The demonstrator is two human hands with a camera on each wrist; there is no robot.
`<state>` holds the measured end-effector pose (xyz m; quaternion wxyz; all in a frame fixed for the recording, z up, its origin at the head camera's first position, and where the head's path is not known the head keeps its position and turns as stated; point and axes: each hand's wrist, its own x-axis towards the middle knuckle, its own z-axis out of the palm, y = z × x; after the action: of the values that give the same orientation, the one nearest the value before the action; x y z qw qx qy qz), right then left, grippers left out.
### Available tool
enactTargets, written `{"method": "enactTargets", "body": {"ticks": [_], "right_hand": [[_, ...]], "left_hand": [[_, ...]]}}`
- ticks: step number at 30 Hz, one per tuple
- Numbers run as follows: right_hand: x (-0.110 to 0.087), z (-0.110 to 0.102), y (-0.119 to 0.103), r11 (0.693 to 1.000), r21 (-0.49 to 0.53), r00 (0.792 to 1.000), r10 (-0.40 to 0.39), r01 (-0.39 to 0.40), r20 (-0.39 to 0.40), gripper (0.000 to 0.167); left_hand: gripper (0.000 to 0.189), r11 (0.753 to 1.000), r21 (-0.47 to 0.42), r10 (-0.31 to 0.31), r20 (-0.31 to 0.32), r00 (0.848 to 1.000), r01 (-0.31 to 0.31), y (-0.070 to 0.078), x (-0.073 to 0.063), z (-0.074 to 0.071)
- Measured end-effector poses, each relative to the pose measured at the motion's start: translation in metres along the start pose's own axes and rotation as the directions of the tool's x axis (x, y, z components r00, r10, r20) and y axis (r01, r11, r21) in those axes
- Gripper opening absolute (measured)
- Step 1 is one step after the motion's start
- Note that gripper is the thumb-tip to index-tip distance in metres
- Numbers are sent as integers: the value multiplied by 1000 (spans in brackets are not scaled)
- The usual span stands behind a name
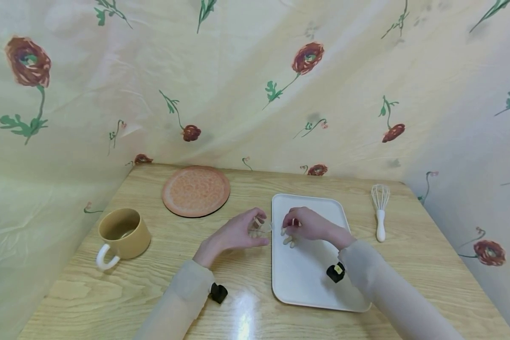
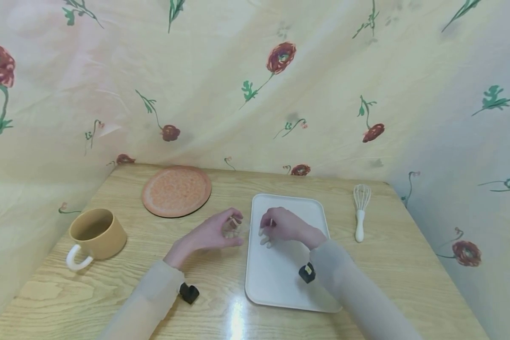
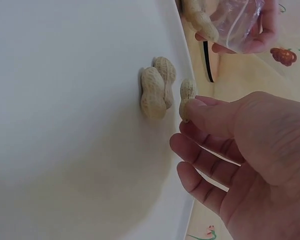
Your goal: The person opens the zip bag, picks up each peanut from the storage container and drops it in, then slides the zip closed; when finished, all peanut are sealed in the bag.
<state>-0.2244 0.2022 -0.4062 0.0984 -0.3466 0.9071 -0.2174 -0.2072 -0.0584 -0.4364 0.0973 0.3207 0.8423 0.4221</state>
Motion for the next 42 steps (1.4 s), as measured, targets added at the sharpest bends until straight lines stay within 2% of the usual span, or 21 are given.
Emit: {"method": "enactTargets", "body": {"ticks": [10,17,24,29,35,42], "right_hand": [[-3,-16,-6,999,-34,997,-28,25,-73,10],[-2,-27,-23,998,-28,988,-64,60,-142,9],[6,-24,-47,994,-16,986,-114,113,-118,12],[11,-17,-54,990,-32,985,-139,137,-97,12],[14,-10,-59,991,-31,989,-134,132,-62,15],[16,-5,-65,991,-46,992,-125,124,-32,15]], "left_hand": [[64,1000,-12,4,0,1000,-4,0,1,1],[65,1000,-10,2,3,1000,-2,1,0,0],[64,1000,-11,6,6,1000,-5,2,0,-1],[61,1000,-22,6,6,1000,-6,3,-1,0],[59,1000,-5,21,2,1000,-21,3,-1,0],[60,1000,1,2,0,1000,-2,4,-3,-1]]}}
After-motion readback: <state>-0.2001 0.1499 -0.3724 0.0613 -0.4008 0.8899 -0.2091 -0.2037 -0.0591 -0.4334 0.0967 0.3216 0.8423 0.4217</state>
